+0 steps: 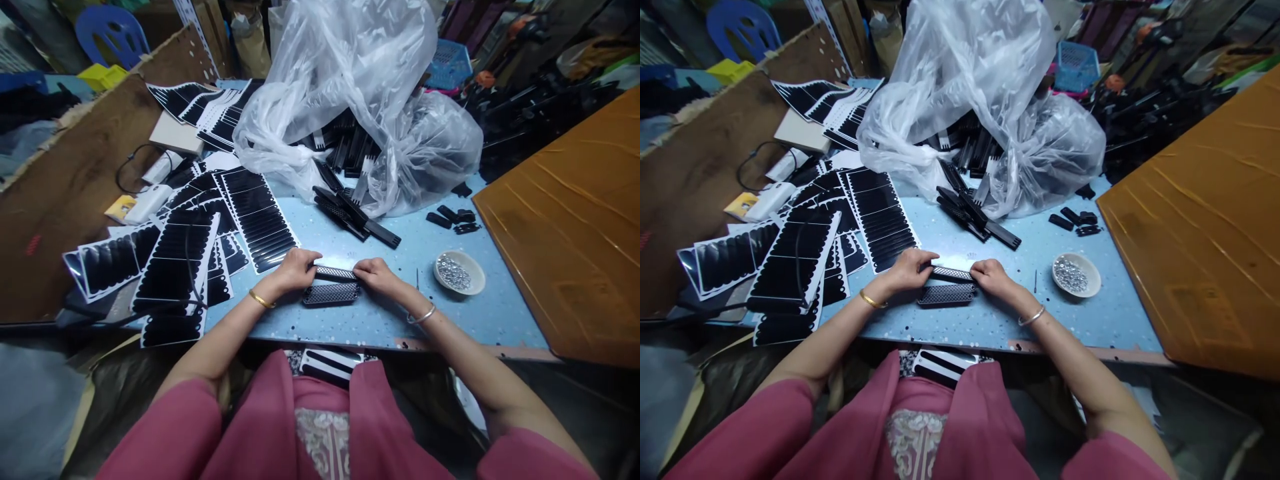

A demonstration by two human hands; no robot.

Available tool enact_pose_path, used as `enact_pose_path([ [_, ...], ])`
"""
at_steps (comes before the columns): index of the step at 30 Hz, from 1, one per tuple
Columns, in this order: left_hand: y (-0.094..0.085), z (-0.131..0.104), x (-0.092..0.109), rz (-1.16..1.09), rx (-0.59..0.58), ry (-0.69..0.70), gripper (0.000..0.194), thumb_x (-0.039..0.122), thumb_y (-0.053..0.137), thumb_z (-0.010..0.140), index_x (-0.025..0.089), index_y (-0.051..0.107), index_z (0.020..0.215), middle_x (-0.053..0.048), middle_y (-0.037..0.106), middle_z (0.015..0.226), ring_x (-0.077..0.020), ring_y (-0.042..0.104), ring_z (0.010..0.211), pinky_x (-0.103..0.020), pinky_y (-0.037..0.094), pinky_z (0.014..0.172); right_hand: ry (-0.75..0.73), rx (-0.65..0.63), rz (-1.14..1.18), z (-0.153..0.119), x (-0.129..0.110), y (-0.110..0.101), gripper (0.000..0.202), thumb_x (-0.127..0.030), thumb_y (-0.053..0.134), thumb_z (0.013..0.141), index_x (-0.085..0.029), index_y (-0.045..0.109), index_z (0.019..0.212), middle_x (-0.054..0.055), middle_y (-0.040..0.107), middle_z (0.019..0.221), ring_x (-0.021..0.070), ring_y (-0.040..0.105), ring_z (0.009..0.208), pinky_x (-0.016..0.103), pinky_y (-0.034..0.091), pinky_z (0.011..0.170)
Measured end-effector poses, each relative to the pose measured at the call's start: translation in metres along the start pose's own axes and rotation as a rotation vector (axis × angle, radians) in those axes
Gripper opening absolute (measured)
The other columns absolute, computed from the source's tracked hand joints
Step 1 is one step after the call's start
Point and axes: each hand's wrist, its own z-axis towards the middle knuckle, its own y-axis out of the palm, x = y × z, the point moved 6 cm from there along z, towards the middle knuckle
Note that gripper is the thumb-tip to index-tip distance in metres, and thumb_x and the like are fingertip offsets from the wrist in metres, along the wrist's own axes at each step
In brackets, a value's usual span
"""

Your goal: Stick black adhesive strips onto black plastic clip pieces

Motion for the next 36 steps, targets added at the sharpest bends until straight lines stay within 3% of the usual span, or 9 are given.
enact_pose_path([
  [5, 0.006, -0.026, 0.005, -0.055, -0.009, -0.006, 0.024, 0.017, 0.052, 0.083, 0.016, 0.075, 0.09, -0.008, 0.073, 0.081, -0.0206, 0.066, 0.076, -0.03, 0.048, 0.074, -0.051, -0.014, -0.042, -0.008, -0.009, 0.014, 0.027, -0.026, 0.048, 0.088, -0.017, 0.068, 0.072, 0.005, 0.067, 0.07, 0.0145, 0.055, 0.063, 0.025, 0.037, 0.062],
  [8, 0.009, -0.031, 0.003, -0.068, -0.003, 0.0, 0.023, 0.022, 0.052, 0.086, 0.016, 0.074, 0.086, -0.008, 0.072, 0.079, -0.0196, 0.065, 0.074, -0.03, 0.047, 0.072, 0.017, 0.113, -0.121, -0.008, 0.002, 0.01, 0.023, -0.029, 0.051, 0.088, -0.018, 0.071, 0.083, 0.004, 0.069, 0.073, 0.0157, 0.059, 0.066, 0.025, 0.04, 0.064],
  [12, 0.006, -0.023, -0.005, -0.068, 0.069, -0.05, 0.021, 0.025, 0.057, 0.085, 0.014, 0.073, 0.092, -0.008, 0.072, 0.078, -0.0194, 0.065, 0.072, -0.03, 0.048, 0.07, 0.184, 0.329, -0.219, 0.008, 0.034, -0.012, 0.027, -0.029, 0.054, 0.086, -0.013, 0.069, 0.101, 0.009, 0.071, 0.08, 0.0205, 0.062, 0.074, 0.029, 0.043, 0.069],
  [16, 0.001, 0.001, -0.01, -0.086, 0.133, -0.086, 0.024, 0.022, 0.059, 0.082, 0.013, 0.072, 0.099, -0.007, 0.073, 0.079, -0.0181, 0.065, 0.07, -0.029, 0.051, 0.07, 0.248, 0.43, -0.306, 0.034, 0.05, -0.033, 0.046, -0.031, 0.059, 0.084, -0.007, 0.059, 0.123, 0.015, 0.069, 0.097, 0.0258, 0.061, 0.088, 0.034, 0.044, 0.078],
  [21, -0.003, 0.037, -0.01, -0.032, 0.194, -0.092, 0.031, 0.017, 0.06, 0.079, 0.014, 0.07, 0.109, -0.01, 0.074, 0.099, -0.0231, 0.069, 0.091, -0.038, 0.055, 0.088, 0.267, 0.382, -0.444, 0.05, 0.042, -0.034, 0.039, -0.028, 0.052, 0.09, -0.006, 0.059, 0.122, 0.018, 0.066, 0.102, 0.027, 0.06, 0.091, 0.033, 0.042, 0.076],
  [24, -0.001, 0.05, -0.011, -0.005, 0.197, -0.054, 0.043, 0.011, 0.061, 0.075, 0.016, 0.065, 0.118, -0.013, 0.068, 0.12, -0.0274, 0.062, 0.116, -0.044, 0.049, 0.102, 0.222, 0.341, -0.442, 0.038, 0.033, -0.028, 0.031, -0.025, 0.049, 0.091, -0.006, 0.064, 0.11, 0.018, 0.067, 0.099, 0.0261, 0.06, 0.087, 0.033, 0.041, 0.075],
  [27, 0.003, 0.053, -0.012, -0.009, 0.162, -0.032, 0.053, 0.01, 0.063, 0.072, 0.014, 0.06, 0.125, -0.016, 0.063, 0.129, -0.03, 0.055, 0.127, -0.047, 0.045, 0.107, 0.151, 0.267, -0.423, 0.015, 0.025, -0.018, 0.026, -0.026, 0.051, 0.09, -0.01, 0.067, 0.103, 0.014, 0.068, 0.093, 0.0231, 0.06, 0.084, 0.03, 0.042, 0.076],
  [32, 0.014, 0.037, -0.007, -0.068, 0.005, 0.045, 0.042, 0.01, 0.058, 0.073, 0.015, 0.068, 0.113, -0.011, 0.071, 0.113, -0.0253, 0.065, 0.107, -0.038, 0.05, 0.098, 0.013, 0.066, -0.231, -0.01, 0.009, -0.001, 0.029, -0.026, 0.046, 0.092, -0.015, 0.068, 0.106, 0.01, 0.069, 0.091, 0.0195, 0.06, 0.082, 0.028, 0.043, 0.077],
  [36, 0.01, 0.016, 0.0, -0.068, -0.027, 0.028, 0.027, 0.015, 0.057, 0.076, 0.016, 0.074, 0.096, -0.008, 0.074, 0.09, -0.022, 0.068, 0.082, -0.032, 0.051, 0.078, -0.02, -0.041, -0.126, -0.007, -0.006, 0.005, 0.028, -0.023, 0.043, 0.092, -0.016, 0.071, 0.089, 0.007, 0.069, 0.082, 0.0174, 0.058, 0.075, 0.027, 0.041, 0.073],
])
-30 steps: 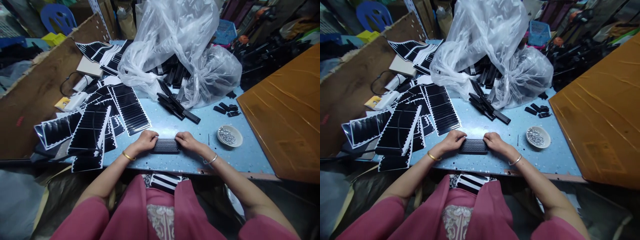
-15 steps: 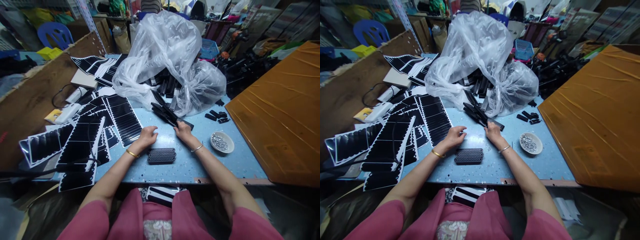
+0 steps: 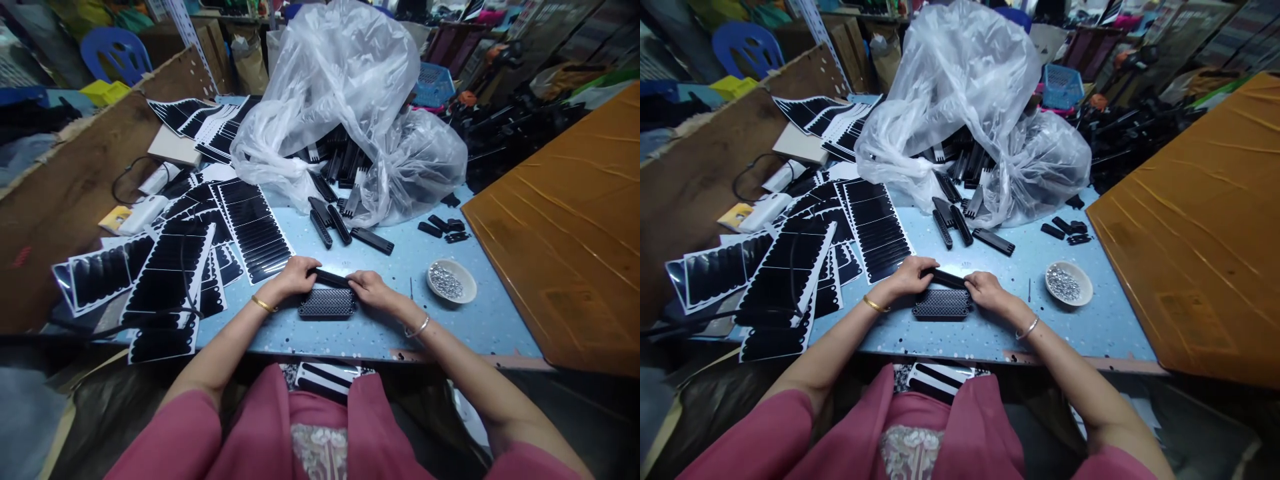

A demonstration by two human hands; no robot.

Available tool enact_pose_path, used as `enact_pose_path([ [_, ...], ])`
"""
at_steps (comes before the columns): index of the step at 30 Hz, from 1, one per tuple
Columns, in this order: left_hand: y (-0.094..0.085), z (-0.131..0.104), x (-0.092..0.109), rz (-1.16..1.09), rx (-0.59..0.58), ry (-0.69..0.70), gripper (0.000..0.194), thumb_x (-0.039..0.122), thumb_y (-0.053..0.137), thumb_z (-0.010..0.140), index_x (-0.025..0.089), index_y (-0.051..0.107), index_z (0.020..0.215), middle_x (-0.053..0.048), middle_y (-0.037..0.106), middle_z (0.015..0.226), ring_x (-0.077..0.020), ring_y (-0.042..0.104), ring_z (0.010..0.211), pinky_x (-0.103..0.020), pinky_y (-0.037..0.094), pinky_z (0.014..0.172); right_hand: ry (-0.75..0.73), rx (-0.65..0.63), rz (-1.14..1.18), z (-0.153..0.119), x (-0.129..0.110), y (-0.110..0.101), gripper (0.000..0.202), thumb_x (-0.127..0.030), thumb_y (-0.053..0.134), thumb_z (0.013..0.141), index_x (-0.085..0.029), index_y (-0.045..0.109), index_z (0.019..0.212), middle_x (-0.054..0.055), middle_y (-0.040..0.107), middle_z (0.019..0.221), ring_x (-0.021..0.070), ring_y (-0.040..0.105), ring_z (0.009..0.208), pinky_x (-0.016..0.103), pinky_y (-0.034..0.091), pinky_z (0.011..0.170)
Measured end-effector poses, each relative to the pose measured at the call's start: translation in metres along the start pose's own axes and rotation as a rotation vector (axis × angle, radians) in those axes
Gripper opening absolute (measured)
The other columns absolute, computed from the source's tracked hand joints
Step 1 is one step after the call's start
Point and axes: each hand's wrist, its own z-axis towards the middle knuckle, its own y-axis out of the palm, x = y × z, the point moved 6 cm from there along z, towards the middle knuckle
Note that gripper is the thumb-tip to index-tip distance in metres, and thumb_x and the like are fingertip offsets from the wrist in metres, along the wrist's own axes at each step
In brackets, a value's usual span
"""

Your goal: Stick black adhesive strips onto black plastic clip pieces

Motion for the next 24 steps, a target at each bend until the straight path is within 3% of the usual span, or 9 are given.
enact_pose_path([
  [2, -0.003, -0.011, 0.006, 0.035, -0.012, 0.013, 0.02, 0.023, 0.056, 0.081, 0.016, 0.074, 0.086, -0.008, 0.073, 0.082, -0.0213, 0.066, 0.076, -0.03, 0.049, 0.073, -0.05, -0.045, 0.058, 0.001, -0.008, 0.002, 0.03, -0.025, 0.043, 0.093, -0.017, 0.069, 0.08, 0.003, 0.067, 0.074, 0.0151, 0.056, 0.069, 0.026, 0.039, 0.068],
  [5, -0.005, -0.024, 0.016, 0.089, -0.058, 0.053, 0.028, 0.027, 0.05, 0.088, 0.016, 0.073, 0.075, -0.008, 0.072, 0.075, -0.0194, 0.064, 0.071, -0.029, 0.045, 0.07, -0.094, -0.061, 0.14, 0.001, -0.012, 0.005, 0.041, -0.033, 0.039, 0.096, -0.017, 0.066, 0.07, 0.001, 0.062, 0.064, 0.0129, 0.05, 0.06, 0.025, 0.036, 0.062],
  [8, -0.005, -0.029, 0.017, 0.085, -0.067, 0.041, 0.028, 0.026, 0.05, 0.088, 0.016, 0.073, 0.076, -0.008, 0.071, 0.072, -0.0181, 0.063, 0.068, -0.028, 0.043, 0.067, 0.009, 0.109, 0.104, 0.011, 0.001, 0.0, 0.037, -0.036, 0.044, 0.094, -0.016, 0.068, 0.074, 0.003, 0.063, 0.064, 0.014, 0.051, 0.06, 0.026, 0.037, 0.061],
  [11, -0.004, -0.024, 0.009, 0.034, -0.017, -0.012, 0.025, 0.029, 0.053, 0.088, 0.016, 0.074, 0.082, -0.007, 0.072, 0.072, -0.0175, 0.063, 0.066, -0.027, 0.043, 0.065, 0.094, 0.284, 0.039, 0.036, 0.011, -0.008, 0.026, -0.035, 0.059, 0.085, -0.013, 0.071, 0.094, 0.008, 0.068, 0.078, 0.0188, 0.058, 0.071, 0.029, 0.042, 0.069],
  [15, -0.01, -0.009, -0.008, -0.013, 0.118, -0.115, 0.025, 0.026, 0.058, 0.084, 0.014, 0.074, 0.099, -0.009, 0.074, 0.08, -0.0194, 0.066, 0.07, -0.029, 0.049, 0.069, 0.085, 0.454, 0.145, 0.083, 0.004, -0.02, 0.042, -0.032, 0.069, 0.074, -0.012, 0.067, 0.111, 0.015, 0.068, 0.097, 0.0259, 0.06, 0.088, 0.036, 0.047, 0.083],
  [19, -0.023, 0.005, -0.023, 0.008, 0.248, -0.144, 0.039, 0.016, 0.059, 0.08, 0.015, 0.067, 0.118, -0.013, 0.072, 0.11, -0.0245, 0.068, 0.098, -0.038, 0.052, 0.088, 0.133, 0.506, 0.38, 0.106, 0.001, -0.022, 0.035, -0.027, 0.062, 0.074, -0.012, 0.068, 0.104, 0.015, 0.069, 0.097, 0.0286, 0.062, 0.094, 0.041, 0.049, 0.086],
  [22, -0.031, 0.011, -0.026, 0.125, 0.297, -0.073, 0.066, 0.008, 0.062, 0.071, 0.017, 0.054, 0.136, -0.016, 0.053, 0.142, -0.0341, 0.048, 0.132, -0.05, 0.041, 0.104, 0.166, 0.432, 0.475, 0.094, 0.005, -0.016, 0.033, -0.034, 0.056, 0.078, -0.011, 0.068, 0.098, 0.01, 0.069, 0.074, 0.0234, 0.065, 0.069, 0.036, 0.053, 0.066],
  [24, -0.027, 0.015, -0.023, 0.173, 0.234, -0.01, 0.071, 0.006, 0.062, 0.068, 0.017, 0.053, 0.138, -0.017, 0.049, 0.145, -0.0383, 0.04, 0.137, -0.054, 0.038, 0.105, 0.199, 0.298, 0.613, 0.078, 0.011, -0.008, 0.032, -0.038, 0.053, 0.078, -0.012, 0.067, 0.092, 0.005, 0.064, 0.06, 0.0192, 0.061, 0.051, 0.032, 0.051, 0.052],
])
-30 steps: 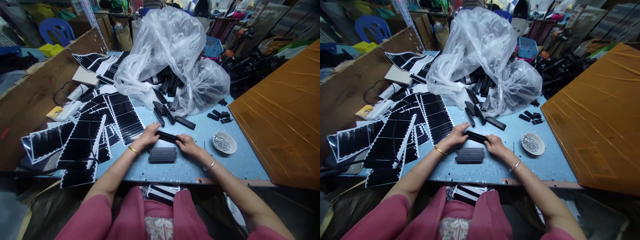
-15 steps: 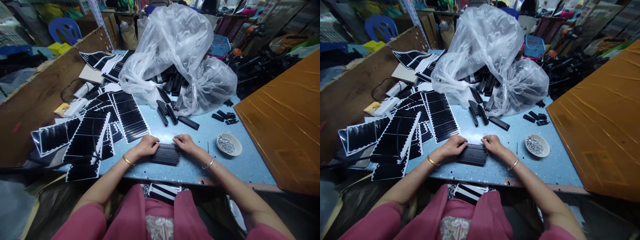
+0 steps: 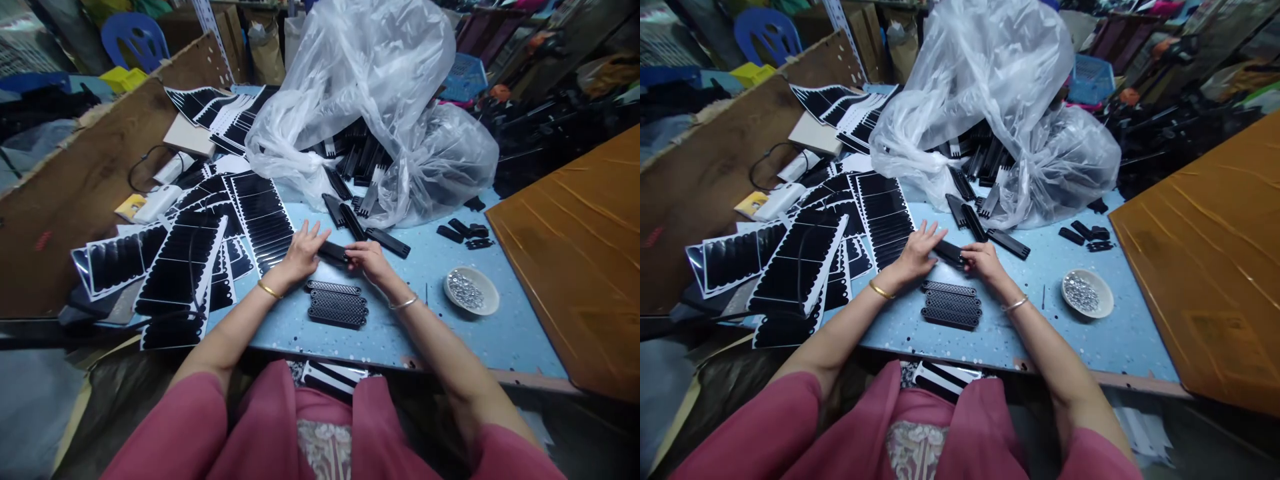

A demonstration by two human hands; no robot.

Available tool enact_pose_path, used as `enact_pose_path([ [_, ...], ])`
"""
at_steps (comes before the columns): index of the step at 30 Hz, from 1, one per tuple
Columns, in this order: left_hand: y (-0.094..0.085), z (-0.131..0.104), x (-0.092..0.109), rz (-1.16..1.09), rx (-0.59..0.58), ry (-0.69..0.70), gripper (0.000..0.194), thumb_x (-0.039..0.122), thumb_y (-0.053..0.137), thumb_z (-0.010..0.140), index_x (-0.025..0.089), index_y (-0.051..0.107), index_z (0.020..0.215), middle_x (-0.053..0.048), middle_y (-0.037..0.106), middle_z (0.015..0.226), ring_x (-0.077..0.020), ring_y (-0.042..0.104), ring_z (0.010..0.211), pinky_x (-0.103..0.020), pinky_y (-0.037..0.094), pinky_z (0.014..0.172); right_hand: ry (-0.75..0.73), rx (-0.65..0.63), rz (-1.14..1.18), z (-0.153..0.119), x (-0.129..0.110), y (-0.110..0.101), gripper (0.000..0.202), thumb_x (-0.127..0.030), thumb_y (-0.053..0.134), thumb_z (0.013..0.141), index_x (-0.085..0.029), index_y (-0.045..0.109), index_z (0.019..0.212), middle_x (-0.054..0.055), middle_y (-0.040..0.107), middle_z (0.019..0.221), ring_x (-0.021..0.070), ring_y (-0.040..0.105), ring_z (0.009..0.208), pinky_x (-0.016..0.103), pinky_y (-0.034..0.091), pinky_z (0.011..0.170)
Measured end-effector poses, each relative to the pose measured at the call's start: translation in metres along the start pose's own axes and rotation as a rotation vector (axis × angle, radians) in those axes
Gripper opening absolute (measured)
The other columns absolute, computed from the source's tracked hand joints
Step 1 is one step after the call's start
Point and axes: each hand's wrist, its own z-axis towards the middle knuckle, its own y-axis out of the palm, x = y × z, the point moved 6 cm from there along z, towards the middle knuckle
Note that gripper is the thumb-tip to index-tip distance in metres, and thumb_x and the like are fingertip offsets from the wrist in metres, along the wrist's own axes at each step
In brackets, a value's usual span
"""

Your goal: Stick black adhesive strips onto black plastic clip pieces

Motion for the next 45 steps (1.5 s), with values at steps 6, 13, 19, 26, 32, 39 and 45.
enact_pose_path([
  [6, 0.02, -0.003, 0.021, -0.148, -0.319, 0.093, 0.034, 0.014, 0.057, 0.077, 0.02, 0.073, 0.107, -0.008, 0.075, 0.095, -0.0217, 0.069, 0.088, -0.03, 0.05, 0.082, 0.193, -0.156, 0.098, -0.038, 0.02, -0.016, 0.027, -0.043, 0.051, 0.078, -0.019, 0.054, 0.065, 0.004, 0.059, 0.047, 0.0141, 0.047, 0.032, 0.026, 0.034, 0.034],
  [13, 0.01, -0.02, 0.018, -0.374, -0.259, -0.032, 0.025, 0.026, 0.06, 0.08, 0.015, 0.076, 0.097, -0.007, 0.076, 0.087, -0.0197, 0.069, 0.078, -0.029, 0.052, 0.075, 0.057, 0.031, -0.067, -0.051, 0.016, -0.036, 0.034, -0.044, 0.061, 0.077, -0.018, 0.056, 0.054, 0.0, 0.054, 0.048, 0.014, 0.051, 0.053, 0.026, 0.04, 0.053],
  [19, 0.021, -0.073, 0.014, -0.816, 0.161, -0.353, 0.037, 0.033, 0.047, 0.092, 0.013, 0.068, 0.116, -0.012, 0.069, 0.122, -0.0227, 0.062, 0.117, -0.038, 0.044, 0.106, -0.084, 0.271, 0.131, -0.093, 0.01, -0.023, 0.045, -0.051, 0.041, 0.091, -0.017, 0.071, 0.095, 0.01, 0.073, 0.099, 0.0219, 0.065, 0.094, 0.035, 0.049, 0.087],
  [26, 0.035, -0.092, 0.037, -0.785, 0.315, -0.434, 0.039, 0.037, 0.038, 0.096, 0.014, 0.067, 0.109, -0.012, 0.07, 0.115, -0.0224, 0.062, 0.114, -0.038, 0.044, 0.106, -0.056, 0.434, 0.164, -0.115, 0.006, 0.0, 0.048, -0.045, 0.033, 0.095, -0.017, 0.072, 0.094, 0.011, 0.073, 0.101, 0.0219, 0.065, 0.102, 0.035, 0.046, 0.095],
  [32, 0.036, -0.08, 0.034, -0.708, 0.312, -0.417, 0.041, 0.039, 0.033, 0.096, 0.015, 0.067, 0.098, -0.01, 0.071, 0.104, -0.0209, 0.065, 0.102, -0.033, 0.048, 0.095, -0.063, 0.479, 0.09, -0.103, 0.009, -0.005, 0.053, -0.046, 0.03, 0.096, -0.015, 0.073, 0.093, 0.011, 0.074, 0.094, 0.0199, 0.067, 0.092, 0.031, 0.048, 0.086],
  [39, 0.04, -0.064, 0.024, -0.831, 0.378, -0.387, 0.038, 0.044, 0.049, 0.087, 0.014, 0.072, 0.092, -0.01, 0.073, 0.099, -0.0231, 0.066, 0.099, -0.037, 0.047, 0.098, -0.077, 0.554, -0.195, -0.096, -0.008, -0.011, 0.036, -0.031, 0.041, 0.096, -0.018, 0.073, 0.09, 0.007, 0.074, 0.089, 0.018, 0.068, 0.085, 0.028, 0.051, 0.079],
  [45, 0.04, -0.074, 0.006, -0.989, 0.466, -0.42, 0.039, 0.044, 0.056, 0.086, 0.014, 0.074, 0.103, -0.01, 0.073, 0.112, -0.0243, 0.064, 0.11, -0.04, 0.044, 0.104, 0.031, 0.569, -0.512, -0.127, 0.005, -0.122, 0.026, -0.02, 0.06, 0.084, -0.016, 0.072, 0.107, 0.012, 0.072, 0.106, 0.0214, 0.066, 0.095, 0.032, 0.049, 0.089],
])
